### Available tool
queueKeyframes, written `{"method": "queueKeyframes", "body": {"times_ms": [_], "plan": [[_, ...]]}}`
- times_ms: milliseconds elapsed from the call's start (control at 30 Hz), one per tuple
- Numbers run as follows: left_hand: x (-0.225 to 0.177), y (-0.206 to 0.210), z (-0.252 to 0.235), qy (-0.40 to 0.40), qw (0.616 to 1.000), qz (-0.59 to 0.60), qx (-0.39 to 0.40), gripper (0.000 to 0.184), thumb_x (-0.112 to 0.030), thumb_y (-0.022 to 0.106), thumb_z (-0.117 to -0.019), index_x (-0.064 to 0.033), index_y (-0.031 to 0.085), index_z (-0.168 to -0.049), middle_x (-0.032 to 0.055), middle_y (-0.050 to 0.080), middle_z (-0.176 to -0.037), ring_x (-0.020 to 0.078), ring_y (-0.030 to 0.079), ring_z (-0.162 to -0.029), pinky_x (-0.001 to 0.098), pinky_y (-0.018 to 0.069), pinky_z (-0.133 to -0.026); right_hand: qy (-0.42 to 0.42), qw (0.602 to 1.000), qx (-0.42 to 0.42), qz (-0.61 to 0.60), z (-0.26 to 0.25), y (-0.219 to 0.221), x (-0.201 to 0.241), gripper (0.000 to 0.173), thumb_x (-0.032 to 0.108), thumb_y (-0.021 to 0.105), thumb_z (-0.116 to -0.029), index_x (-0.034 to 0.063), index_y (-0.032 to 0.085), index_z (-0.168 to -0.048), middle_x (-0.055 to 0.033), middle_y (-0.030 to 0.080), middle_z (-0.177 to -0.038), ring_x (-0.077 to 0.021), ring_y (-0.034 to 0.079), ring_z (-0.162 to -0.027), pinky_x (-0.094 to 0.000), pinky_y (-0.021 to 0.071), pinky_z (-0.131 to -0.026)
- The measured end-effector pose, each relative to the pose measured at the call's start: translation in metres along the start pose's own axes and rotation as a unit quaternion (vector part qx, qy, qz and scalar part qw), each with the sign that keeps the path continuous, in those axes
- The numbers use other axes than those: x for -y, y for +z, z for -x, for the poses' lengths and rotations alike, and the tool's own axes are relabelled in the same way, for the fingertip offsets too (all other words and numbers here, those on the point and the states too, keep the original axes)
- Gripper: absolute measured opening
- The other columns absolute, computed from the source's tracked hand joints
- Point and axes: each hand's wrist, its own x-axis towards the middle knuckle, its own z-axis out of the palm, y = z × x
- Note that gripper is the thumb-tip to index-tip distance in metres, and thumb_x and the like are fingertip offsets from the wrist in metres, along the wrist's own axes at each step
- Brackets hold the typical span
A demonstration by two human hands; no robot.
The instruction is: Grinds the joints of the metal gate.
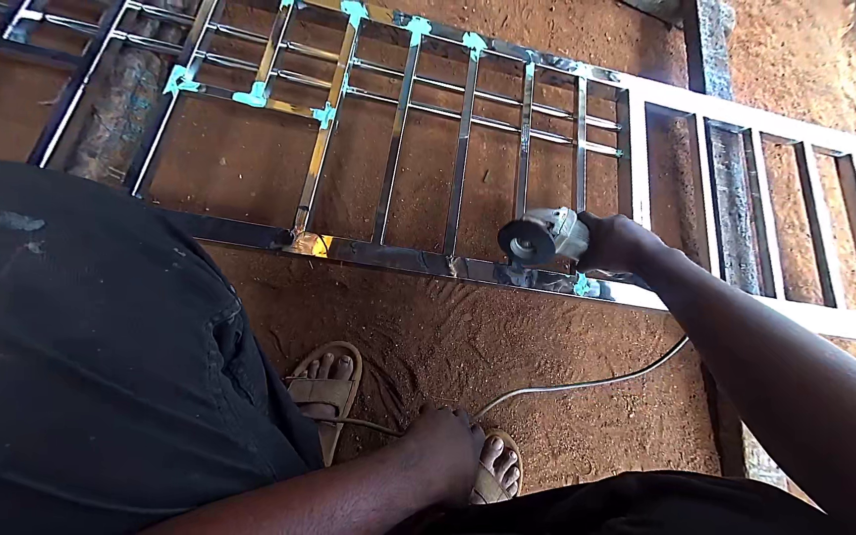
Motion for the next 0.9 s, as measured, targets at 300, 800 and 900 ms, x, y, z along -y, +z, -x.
{"method": "queueKeyframes", "body": {"times_ms": [300, 800, 900], "plan": [[0.002, -0.002, -0.001, -0.005, 1.000, 0.003, 0.013, 0.069, -0.040, 0.066, -0.0965, 0.0011, 0.044, -0.147, 0.0296, 0.053, -0.136, 0.0486, 0.057, -0.120, 0.0678, 0.0461, -0.095, 0.031, 0.999, -0.008, -0.016, 0.009, 0.011, -0.017, 0.076, 0.034, 0.092, -0.0663, 0.0125, 0.056, -0.130, -0.0213, 0.068, -0.092, -0.0444, 0.068, -0.087, -0.0664, 0.0526, -0.069], [0.008, -0.007, -0.005, -0.021, 1.000, 0.012, -0.004, 0.069, -0.042, 0.065, -0.0971, -0.0010, 0.043, -0.148, 0.0282, 0.051, -0.138, 0.0474, 0.060, -0.115, 0.0655, 0.0510, -0.089, 0.001, 1.000, 0.029, -0.005, 0.007, 0.016, -0.019, 0.075, 0.033, 0.094, -0.0644, 0.0199, 0.059, -0.130, -0.0165, 0.070, -0.090, -0.0399, 0.070, -0.087, -0.0660, 0.0537, -0.070], [0.011, -0.009, -0.006, -0.034, 0.999, 0.010, -0.030, 0.072, -0.043, 0.066, -0.0957, 0.0001, 0.044, -0.148, 0.0293, 0.045, -0.146, 0.0489, 0.053, -0.126, 0.0649, 0.0490, -0.095, 0.030, 0.999, 0.015, -0.027, 0.013, 0.021, -0.014, 0.076, 0.036, 0.094, -0.0648, 0.0163, 0.058, -0.128, -0.0184, 0.069, -0.089, -0.0418, 0.069, -0.085, -0.0662, 0.0531, -0.068]]}}
